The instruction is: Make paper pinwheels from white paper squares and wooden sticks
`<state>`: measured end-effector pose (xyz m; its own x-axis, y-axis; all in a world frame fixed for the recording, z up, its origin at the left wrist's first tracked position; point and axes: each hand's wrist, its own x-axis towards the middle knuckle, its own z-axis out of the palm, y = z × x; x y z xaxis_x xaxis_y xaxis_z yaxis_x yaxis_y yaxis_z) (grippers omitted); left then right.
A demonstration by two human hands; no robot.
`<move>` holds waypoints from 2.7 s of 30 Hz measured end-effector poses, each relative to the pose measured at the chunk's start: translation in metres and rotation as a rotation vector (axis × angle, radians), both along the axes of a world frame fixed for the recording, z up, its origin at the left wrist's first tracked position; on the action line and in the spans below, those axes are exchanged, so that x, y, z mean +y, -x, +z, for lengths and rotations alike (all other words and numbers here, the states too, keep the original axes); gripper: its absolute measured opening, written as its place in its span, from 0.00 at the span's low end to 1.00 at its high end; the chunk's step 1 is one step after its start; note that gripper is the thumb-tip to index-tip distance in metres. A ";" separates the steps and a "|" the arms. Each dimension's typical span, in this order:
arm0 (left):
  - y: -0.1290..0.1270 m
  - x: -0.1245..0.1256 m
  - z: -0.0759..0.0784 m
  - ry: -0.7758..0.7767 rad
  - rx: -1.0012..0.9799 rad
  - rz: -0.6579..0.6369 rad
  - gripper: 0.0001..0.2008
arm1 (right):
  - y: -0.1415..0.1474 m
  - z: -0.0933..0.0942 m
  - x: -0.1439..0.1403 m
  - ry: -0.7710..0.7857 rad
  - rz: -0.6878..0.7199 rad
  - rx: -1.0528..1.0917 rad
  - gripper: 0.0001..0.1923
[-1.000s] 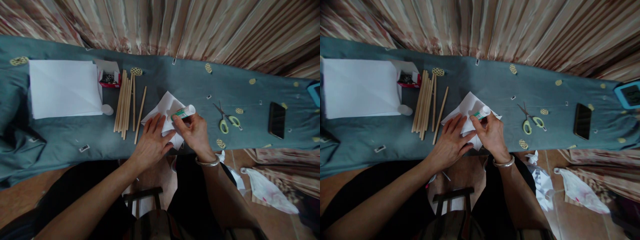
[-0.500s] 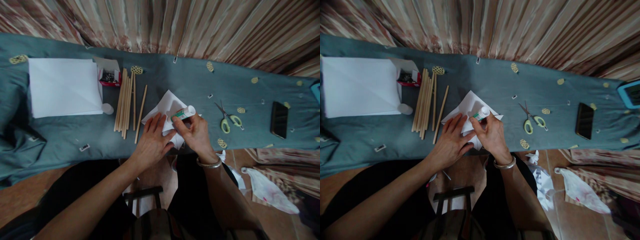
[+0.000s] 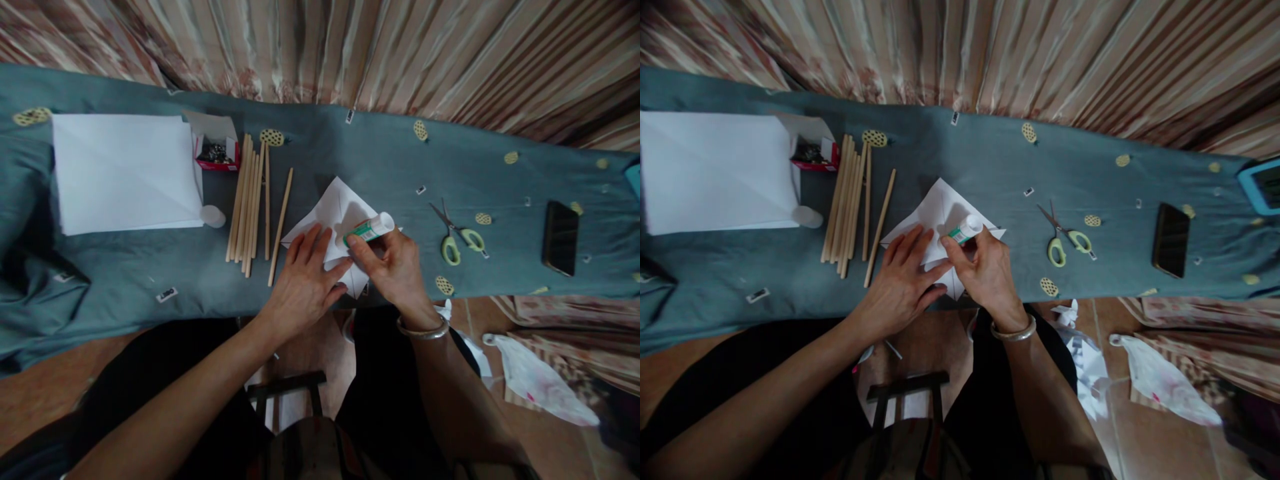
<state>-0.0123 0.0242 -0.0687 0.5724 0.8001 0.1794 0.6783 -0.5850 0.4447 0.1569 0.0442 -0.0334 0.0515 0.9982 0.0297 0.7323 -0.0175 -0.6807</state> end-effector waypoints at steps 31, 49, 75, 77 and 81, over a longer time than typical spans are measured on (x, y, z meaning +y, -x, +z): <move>0.001 0.000 -0.003 0.012 -0.044 -0.004 0.23 | -0.010 -0.004 0.003 -0.034 -0.051 -0.019 0.19; 0.000 0.000 0.001 0.011 -0.030 -0.004 0.22 | -0.004 -0.005 0.006 -0.109 -0.051 -0.056 0.16; 0.006 -0.002 -0.004 -0.048 -0.119 0.004 0.23 | -0.008 0.001 0.011 0.213 -0.174 1.180 0.13; 0.009 -0.003 0.000 -0.082 -0.146 0.008 0.22 | 0.000 0.000 0.009 0.231 -0.152 1.231 0.11; 0.027 0.002 0.014 -0.157 -0.217 0.094 0.17 | 0.018 -0.003 0.008 0.282 -0.161 1.425 0.08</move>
